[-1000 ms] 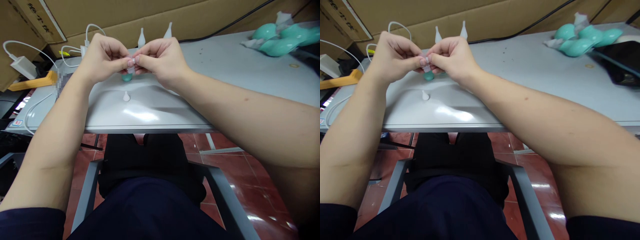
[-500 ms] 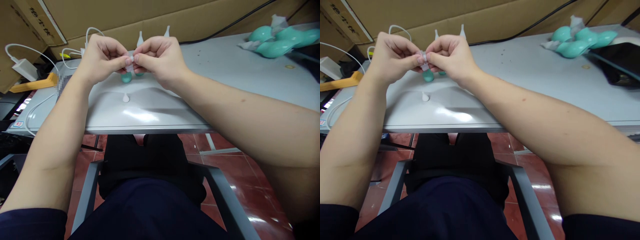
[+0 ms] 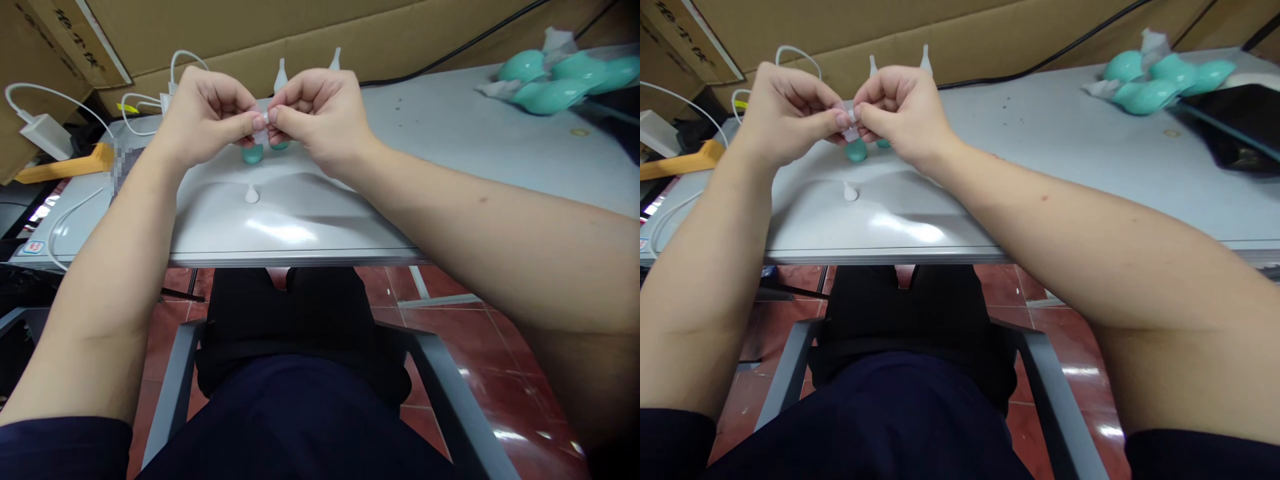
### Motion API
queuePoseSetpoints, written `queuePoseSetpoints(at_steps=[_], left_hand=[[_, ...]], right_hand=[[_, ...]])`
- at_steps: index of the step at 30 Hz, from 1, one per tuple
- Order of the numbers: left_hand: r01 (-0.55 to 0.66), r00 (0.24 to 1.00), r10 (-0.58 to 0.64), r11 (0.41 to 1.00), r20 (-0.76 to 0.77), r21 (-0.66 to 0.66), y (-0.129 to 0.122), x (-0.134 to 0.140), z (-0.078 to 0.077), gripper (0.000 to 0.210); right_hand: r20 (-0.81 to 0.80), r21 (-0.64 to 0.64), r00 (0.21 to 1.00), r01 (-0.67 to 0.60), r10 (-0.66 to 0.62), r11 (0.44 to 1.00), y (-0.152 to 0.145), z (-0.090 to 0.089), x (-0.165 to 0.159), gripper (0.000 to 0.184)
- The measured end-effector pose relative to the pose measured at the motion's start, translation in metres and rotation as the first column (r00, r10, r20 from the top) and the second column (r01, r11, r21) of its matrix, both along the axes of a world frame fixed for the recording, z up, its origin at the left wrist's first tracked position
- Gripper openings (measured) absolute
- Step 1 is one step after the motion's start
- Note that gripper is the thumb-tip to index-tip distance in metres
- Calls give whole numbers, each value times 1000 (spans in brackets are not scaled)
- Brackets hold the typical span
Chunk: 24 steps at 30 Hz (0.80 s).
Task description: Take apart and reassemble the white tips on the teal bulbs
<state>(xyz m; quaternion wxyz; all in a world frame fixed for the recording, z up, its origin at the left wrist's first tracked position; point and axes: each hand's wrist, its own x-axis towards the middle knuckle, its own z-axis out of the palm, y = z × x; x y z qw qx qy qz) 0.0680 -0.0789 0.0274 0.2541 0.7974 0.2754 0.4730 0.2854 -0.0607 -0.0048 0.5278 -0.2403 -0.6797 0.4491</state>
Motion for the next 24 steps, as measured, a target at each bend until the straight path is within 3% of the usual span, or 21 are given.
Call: queuePoseSetpoints(at_steps=[6, 13, 20, 24], left_hand=[[-29, 1000, 29, 1000, -5, -6, 5, 2, -4, 50], [4, 1000, -4, 1000, -13, 6, 7, -3, -5, 46], [-50, 994, 52, 999, -100, 20, 4, -4, 0, 38], [-45, 996, 45, 999, -81, -6, -4, -2, 3, 36]], right_hand=[[14, -20, 999, 46, -46, 999, 0, -1, 0, 32], [73, 7, 997, -10, 10, 1000, -1, 3, 4, 42], [255, 117, 966, -76, 44, 990, 0, 6, 11, 31], [294, 100, 954, -98, 65, 990, 0, 7, 13, 29]])
